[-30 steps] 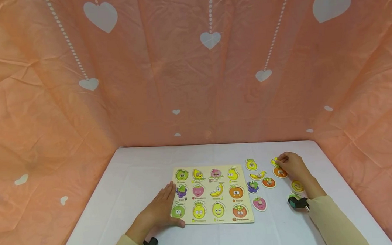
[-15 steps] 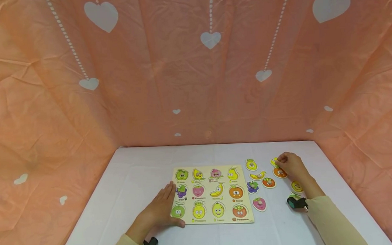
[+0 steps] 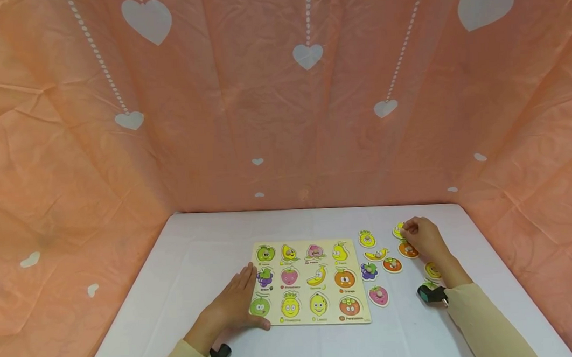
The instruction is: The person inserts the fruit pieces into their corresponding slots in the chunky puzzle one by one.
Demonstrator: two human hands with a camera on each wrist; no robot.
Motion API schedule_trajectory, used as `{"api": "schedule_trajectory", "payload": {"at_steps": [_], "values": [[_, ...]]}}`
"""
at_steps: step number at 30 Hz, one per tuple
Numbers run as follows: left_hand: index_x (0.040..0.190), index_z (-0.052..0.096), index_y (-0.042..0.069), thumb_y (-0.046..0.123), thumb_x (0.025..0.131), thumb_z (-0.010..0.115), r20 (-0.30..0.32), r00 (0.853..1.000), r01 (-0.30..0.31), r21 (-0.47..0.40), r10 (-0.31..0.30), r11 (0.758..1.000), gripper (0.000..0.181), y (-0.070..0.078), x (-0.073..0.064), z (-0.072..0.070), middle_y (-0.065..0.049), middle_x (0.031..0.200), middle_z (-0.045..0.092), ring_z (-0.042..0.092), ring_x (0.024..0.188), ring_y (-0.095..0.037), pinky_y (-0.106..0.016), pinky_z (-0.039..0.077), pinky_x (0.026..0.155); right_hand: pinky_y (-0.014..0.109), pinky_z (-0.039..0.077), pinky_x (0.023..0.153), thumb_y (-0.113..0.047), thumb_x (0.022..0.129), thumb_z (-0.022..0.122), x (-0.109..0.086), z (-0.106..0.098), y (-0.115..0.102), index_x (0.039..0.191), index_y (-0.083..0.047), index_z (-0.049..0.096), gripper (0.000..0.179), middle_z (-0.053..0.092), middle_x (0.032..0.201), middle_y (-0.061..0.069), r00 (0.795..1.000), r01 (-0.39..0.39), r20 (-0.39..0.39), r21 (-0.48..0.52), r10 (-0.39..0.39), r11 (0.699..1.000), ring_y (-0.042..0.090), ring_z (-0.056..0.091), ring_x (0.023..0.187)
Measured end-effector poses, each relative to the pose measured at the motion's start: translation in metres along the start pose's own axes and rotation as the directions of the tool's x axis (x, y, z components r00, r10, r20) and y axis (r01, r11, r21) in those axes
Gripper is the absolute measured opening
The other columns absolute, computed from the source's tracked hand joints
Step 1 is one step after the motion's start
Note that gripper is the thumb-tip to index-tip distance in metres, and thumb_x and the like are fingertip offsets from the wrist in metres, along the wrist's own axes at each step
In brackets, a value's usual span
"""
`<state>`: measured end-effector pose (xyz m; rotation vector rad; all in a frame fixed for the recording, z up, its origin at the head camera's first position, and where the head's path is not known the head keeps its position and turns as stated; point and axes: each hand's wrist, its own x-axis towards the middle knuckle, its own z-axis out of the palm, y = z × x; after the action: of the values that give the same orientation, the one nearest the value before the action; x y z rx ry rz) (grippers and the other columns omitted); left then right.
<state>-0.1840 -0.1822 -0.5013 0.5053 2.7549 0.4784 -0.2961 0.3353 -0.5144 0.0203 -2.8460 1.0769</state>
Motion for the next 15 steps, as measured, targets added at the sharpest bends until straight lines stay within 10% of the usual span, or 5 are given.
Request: {"api": "schedule_trajectory", "payload": {"at_steps": [15], "values": [[0.165, 0.021, -0.012, 0.060, 0.069, 0.097, 0.004, 1.000, 0.006, -0.007, -0.006, 1.000, 0.142, -0.0012, 0.0015, -0.0007, -0.030, 0.176, 0.014, 0.015, 0.165, -0.040, -0.053, 0.020, 0.134, 0.020, 0.050, 0.073, -0.011, 0.103, 0.070, -0.0015, 0.0057, -0.0078, 0.115, 0.008, 0.067, 0.023, 0.060, 0.112, 0.022, 0.999, 0.007, -0.049, 0.030, -0.006, 1.000, 0.032, 0.059, 0.099]]}}
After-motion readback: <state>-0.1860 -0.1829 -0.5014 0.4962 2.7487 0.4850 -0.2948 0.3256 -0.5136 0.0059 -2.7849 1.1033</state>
